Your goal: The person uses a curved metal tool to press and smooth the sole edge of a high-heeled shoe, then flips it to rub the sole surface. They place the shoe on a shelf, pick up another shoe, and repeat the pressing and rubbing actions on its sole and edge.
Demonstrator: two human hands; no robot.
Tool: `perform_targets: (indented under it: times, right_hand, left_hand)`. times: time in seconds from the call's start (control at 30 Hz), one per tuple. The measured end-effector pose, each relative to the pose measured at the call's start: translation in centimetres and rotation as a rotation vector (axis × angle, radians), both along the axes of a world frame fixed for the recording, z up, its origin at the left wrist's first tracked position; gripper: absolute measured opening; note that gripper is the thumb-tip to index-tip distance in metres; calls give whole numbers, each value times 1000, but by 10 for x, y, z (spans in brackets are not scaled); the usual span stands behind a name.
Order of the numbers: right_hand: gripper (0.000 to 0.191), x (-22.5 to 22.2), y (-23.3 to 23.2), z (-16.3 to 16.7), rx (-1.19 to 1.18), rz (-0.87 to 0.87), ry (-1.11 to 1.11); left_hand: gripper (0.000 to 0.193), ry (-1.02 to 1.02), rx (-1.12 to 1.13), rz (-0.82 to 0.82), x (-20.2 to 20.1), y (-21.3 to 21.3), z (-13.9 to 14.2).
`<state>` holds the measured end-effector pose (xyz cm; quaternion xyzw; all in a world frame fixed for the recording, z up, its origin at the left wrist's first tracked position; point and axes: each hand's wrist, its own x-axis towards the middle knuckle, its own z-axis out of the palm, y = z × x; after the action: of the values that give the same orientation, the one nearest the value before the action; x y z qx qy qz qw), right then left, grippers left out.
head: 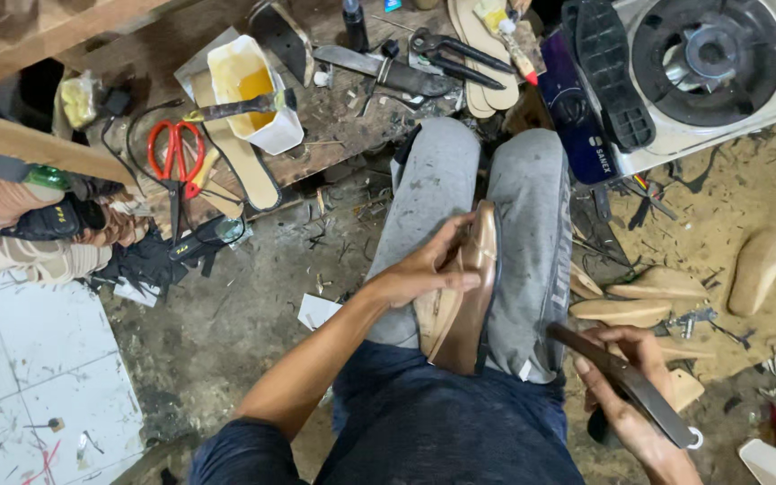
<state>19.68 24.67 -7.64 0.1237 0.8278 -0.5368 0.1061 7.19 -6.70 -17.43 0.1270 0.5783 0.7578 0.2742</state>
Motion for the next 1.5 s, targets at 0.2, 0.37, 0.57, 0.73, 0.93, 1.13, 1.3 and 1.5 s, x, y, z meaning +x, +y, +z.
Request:
perform_targets:
  times: [0.2,0.37,0.57,0.73,0.93,1.13,1.3,1.5]
  right_hand:
    - [30,-2,-46,-10,430,168,400]
    - [34,-53,-52,-11,469,82,382]
    - [35,-102,-25,9,44,-136,-135]
    - [40,-96,-39,5,-597,-90,-53]
    - [41,-104,-56,-7,-794,-108,-133]
    - [35,-111,-67,-3,-634,-84,-168]
    - [28,-136,-70,16,-211,97,-221]
    - [24,-183,-59,32,56,587,11]
  left_hand:
    - [39,-285,435,172,-60,38,-16]
    - [40,-341,486,35,-90,55,-3]
    - [50,-273,277,58,-94,62,-3]
    - [67,-267,103,197,-92,68,-9]
    - [72,-311,81,227,-94,69,-16]
    - [72,-330,127,242,-93,70,-25]
    - [74,-314,109,309,-96,77,-34]
    - [76,-354,61,311,-94,81,-37]
